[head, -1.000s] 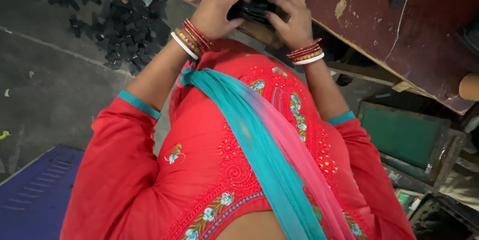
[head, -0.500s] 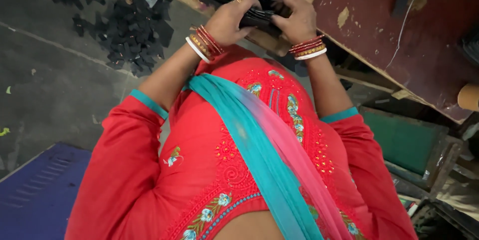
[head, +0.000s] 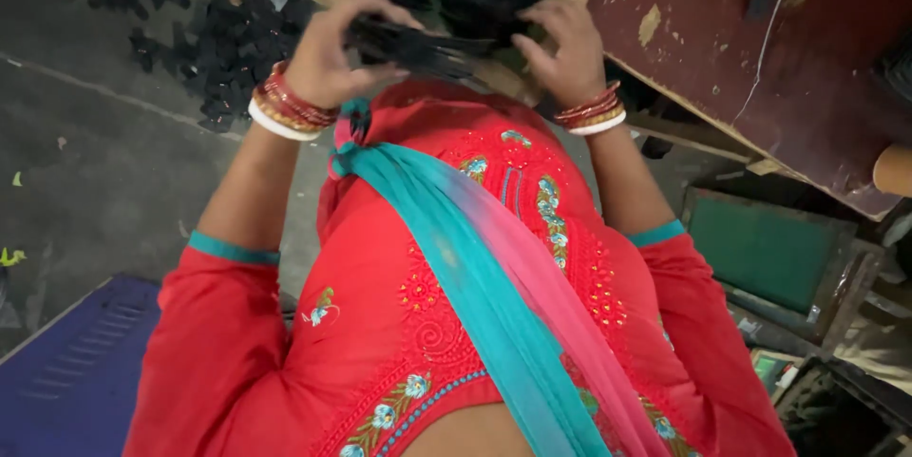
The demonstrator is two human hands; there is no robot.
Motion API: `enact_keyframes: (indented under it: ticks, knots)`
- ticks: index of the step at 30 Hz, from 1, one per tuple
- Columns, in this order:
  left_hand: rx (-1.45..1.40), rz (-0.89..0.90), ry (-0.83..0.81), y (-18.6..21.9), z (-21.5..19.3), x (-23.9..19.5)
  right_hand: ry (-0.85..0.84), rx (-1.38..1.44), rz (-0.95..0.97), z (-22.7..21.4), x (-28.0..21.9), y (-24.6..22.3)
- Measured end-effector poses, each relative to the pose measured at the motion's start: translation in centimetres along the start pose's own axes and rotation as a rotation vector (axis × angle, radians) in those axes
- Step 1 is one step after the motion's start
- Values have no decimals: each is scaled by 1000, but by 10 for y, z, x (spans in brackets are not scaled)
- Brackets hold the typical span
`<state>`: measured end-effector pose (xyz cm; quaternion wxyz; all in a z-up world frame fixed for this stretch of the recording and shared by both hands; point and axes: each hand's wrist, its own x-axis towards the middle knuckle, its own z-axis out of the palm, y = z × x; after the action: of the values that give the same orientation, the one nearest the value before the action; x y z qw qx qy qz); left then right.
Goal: Sorting and stacking small black fabric patches at a production workstation.
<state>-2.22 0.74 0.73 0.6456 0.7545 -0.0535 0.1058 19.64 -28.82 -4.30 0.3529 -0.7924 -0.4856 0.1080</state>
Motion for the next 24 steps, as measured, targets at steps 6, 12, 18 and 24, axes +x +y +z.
enact_keyframes:
  ticks: [6, 12, 18, 24]
  knots:
    - [164, -136, 156, 2, -7, -44, 21, -234, 9, 0, -3, -14]
    - [42, -199, 158, 10, 4, -63, -96, -258, -75, 9, 7, -9]
    - [41, -241, 163, 4, 28, -48, -22, -280, -31, 43, 36, 18]
    - [163, -16, 166, -22, 58, 10, 78, -392, -8, 44, 45, 22]
